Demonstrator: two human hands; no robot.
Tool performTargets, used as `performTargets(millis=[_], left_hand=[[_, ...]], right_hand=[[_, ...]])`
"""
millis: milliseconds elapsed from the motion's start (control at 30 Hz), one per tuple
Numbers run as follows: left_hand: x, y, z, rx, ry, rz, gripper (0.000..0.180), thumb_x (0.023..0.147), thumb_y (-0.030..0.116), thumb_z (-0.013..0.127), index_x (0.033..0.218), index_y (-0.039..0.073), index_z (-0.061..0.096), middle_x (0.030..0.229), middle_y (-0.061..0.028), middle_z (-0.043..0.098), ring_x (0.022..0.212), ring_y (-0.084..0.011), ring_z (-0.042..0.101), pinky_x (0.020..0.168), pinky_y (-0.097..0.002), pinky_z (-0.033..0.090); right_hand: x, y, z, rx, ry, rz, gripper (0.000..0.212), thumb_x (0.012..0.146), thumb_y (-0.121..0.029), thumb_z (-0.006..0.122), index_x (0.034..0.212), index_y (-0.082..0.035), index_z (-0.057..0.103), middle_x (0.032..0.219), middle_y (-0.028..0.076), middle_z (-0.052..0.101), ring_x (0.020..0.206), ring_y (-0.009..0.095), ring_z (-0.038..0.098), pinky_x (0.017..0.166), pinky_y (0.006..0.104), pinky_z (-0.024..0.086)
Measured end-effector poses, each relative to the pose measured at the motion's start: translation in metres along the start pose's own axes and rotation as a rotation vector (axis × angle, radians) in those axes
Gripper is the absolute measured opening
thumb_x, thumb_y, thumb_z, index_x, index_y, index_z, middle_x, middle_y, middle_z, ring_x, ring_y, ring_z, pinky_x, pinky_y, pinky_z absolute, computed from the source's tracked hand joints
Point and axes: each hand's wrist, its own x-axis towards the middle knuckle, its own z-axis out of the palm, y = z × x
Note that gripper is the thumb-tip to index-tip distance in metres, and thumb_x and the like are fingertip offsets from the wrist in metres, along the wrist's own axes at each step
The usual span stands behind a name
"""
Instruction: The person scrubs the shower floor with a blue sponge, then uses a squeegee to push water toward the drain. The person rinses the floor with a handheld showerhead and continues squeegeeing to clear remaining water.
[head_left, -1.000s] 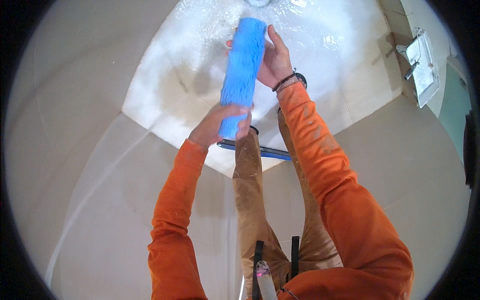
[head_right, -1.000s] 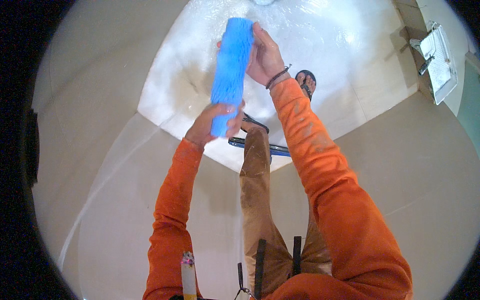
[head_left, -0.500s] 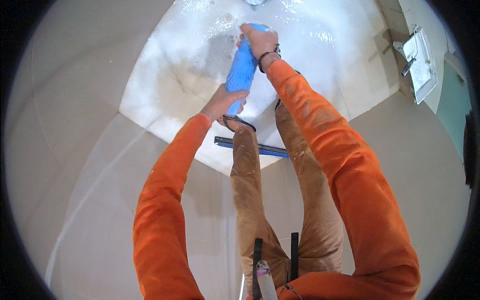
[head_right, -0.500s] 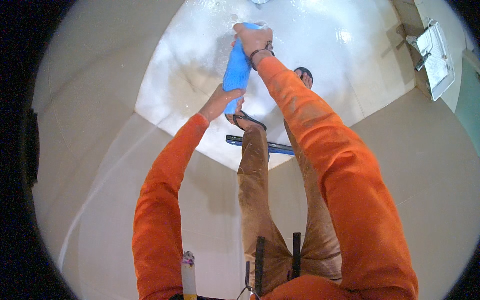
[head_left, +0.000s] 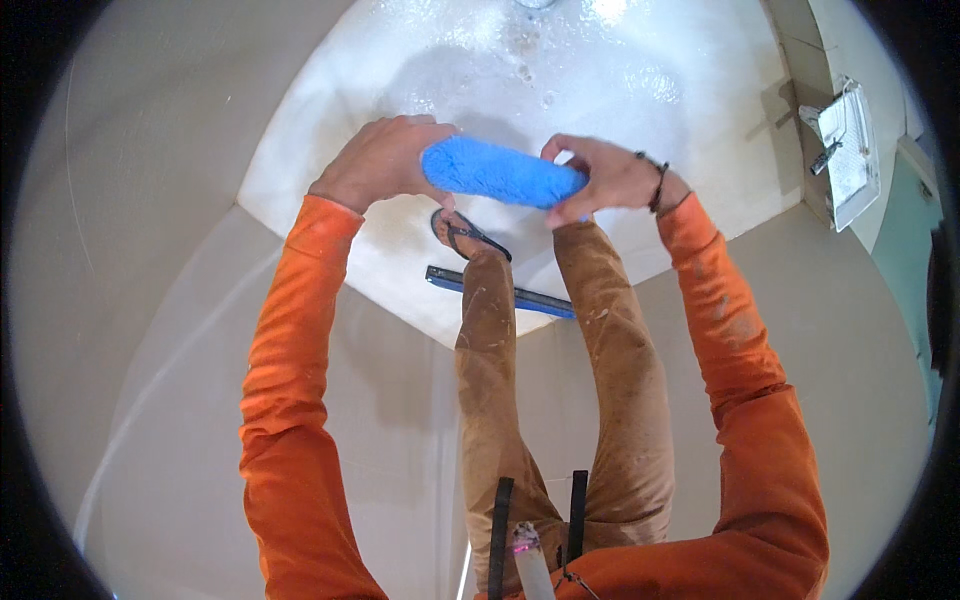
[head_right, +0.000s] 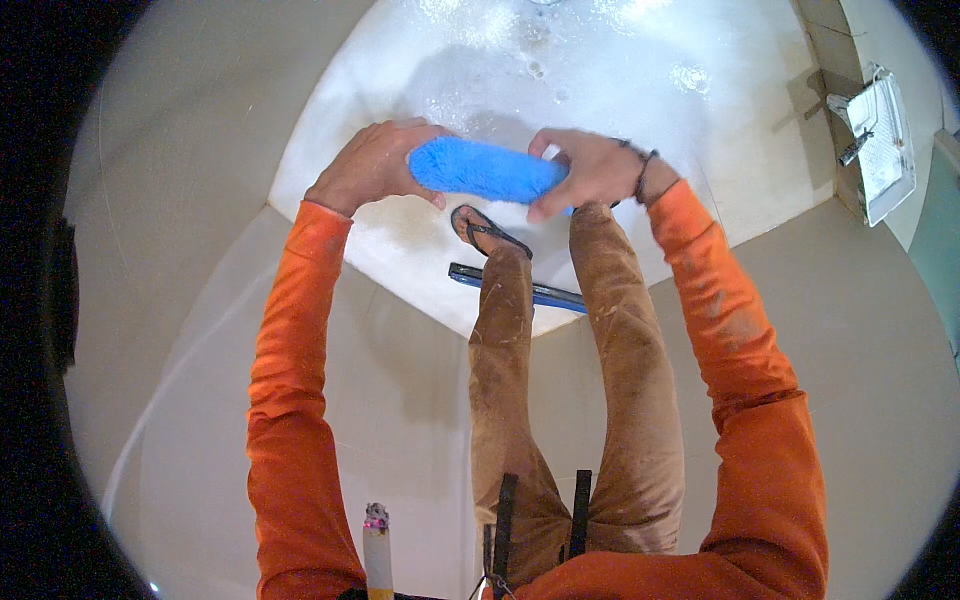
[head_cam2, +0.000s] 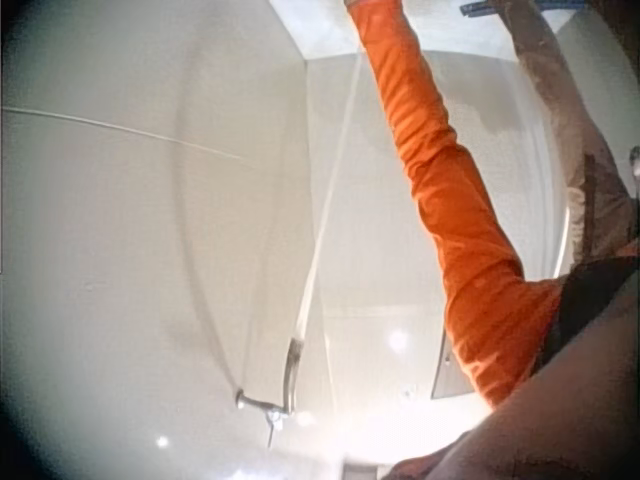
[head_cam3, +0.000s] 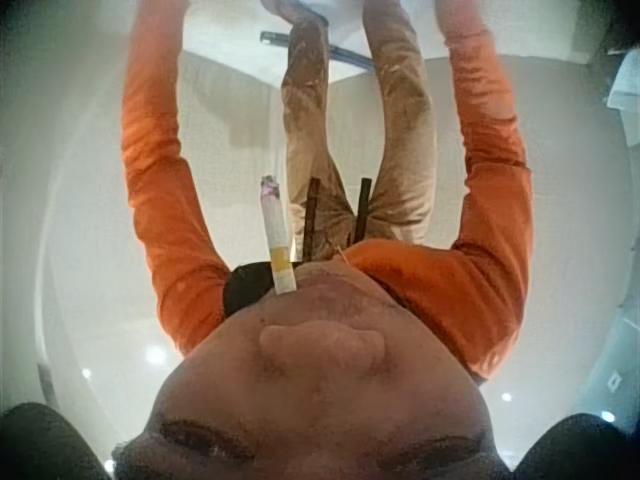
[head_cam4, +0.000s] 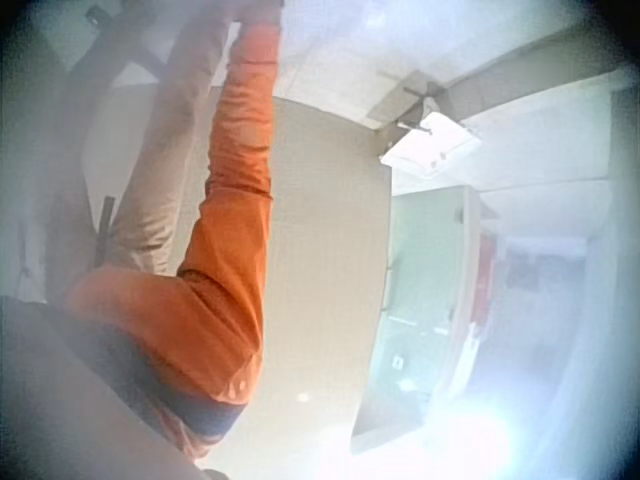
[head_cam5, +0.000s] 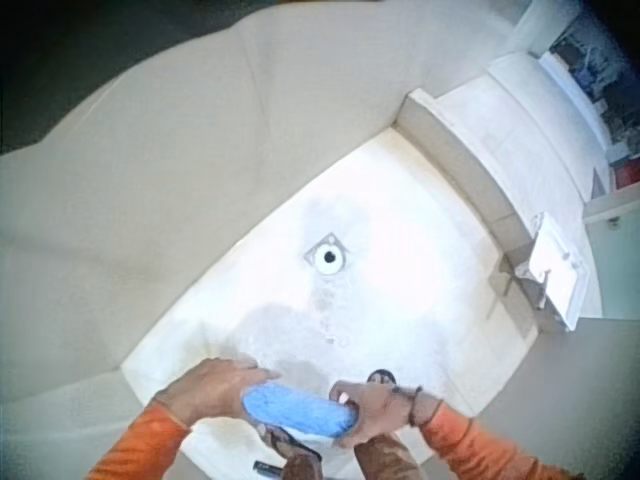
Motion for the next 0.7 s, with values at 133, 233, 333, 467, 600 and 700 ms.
performTargets(millis=[133, 233, 333, 467, 600, 700], left_hand=[[-0.010, 0.017, -0.008, -0.459, 0.592, 0.005, 0.077, 0.074, 0.026, 0.083, 0.140, 0.012, 0.045, 0.127, -0.0144, 0.056, 0.117, -0.0313, 0.056, 0.093, -0.0422, 0.049], [-0.009, 0.016, 0.027, -1.326, 1.123, -0.184, 0.084, 0.087, 0.032, 0.073, 0.150, 0.003, 0.025, 0.145, -0.0233, 0.039, 0.127, -0.0387, 0.047, 0.098, -0.0513, 0.049], [0.001, 0.031, 0.065, -2.477, 0.392, 0.193, 0.081, 0.091, 0.040, 0.066, 0.151, 0.004, 0.025, 0.150, -0.0212, 0.035, 0.128, -0.0365, 0.047, 0.097, -0.0481, 0.051], [0.007, 0.087, 0.062, -2.194, 0.515, 0.158, 0.057, 0.090, 0.039, 0.065, 0.130, 0.005, 0.044, 0.112, -0.0123, 0.058, 0.099, -0.0249, 0.062, 0.081, -0.0403, 0.055], [0.018, 0.061, 0.054, -2.065, 0.478, -0.235, 0.022, 0.088, 0.028, 0.063, 0.097, 0.011, 0.051, 0.081, 0.0000, 0.054, 0.070, -0.0159, 0.056, 0.070, -0.0379, 0.053], [0.045, 0.034, 0.077, -2.103, 0.494, -0.412, 0.018, 0.088, 0.025, 0.063, 0.095, 0.011, 0.055, 0.076, -0.0011, 0.055, 0.065, -0.0171, 0.057, 0.064, -0.0373, 0.051]], right_hand=[[0.007, 0.010, 0.047, -0.090, 0.169, -0.135, 0.066, 0.066, -0.036, 0.082, 0.114, 0.000, 0.054, 0.089, 0.014, 0.068, 0.078, 0.022, 0.065, 0.074, 0.0349, 0.053], [0.006, 0.001, 0.065, 1.056, -0.367, 0.017, 0.047, 0.077, -0.030, 0.073, 0.111, -0.005, 0.054, 0.080, 0.007, 0.058, 0.065, 0.018, 0.059, 0.059, 0.0338, 0.053], [0.011, -0.013, 0.100, 1.668, -0.685, -0.153, 0.037, 0.082, -0.028, 0.065, 0.111, -0.007, 0.053, 0.069, 0.003, 0.048, 0.055, 0.014, 0.052, 0.048, 0.0324, 0.052], [0.019, -0.026, 0.135, 1.840, -0.662, -0.391, 0.037, 0.082, -0.028, 0.063, 0.110, -0.006, 0.052, 0.068, 0.004, 0.050, 0.056, 0.016, 0.053, 0.043, 0.0307, 0.049], [0.018, -0.041, 0.112, 1.376, -0.181, 0.070, 0.028, 0.079, -0.021, 0.065, 0.098, -0.003, 0.056, 0.069, 0.006, 0.055, 0.053, 0.016, 0.054, 0.043, 0.0311, 0.046], [0.043, -0.029, 0.110, 0.873, 0.012, 0.232, 0.025, 0.080, -0.025, 0.066, 0.089, -0.002, 0.060, 0.071, 0.009, 0.063, 0.062, 0.020, 0.063, 0.053, 0.0347, 0.049]])
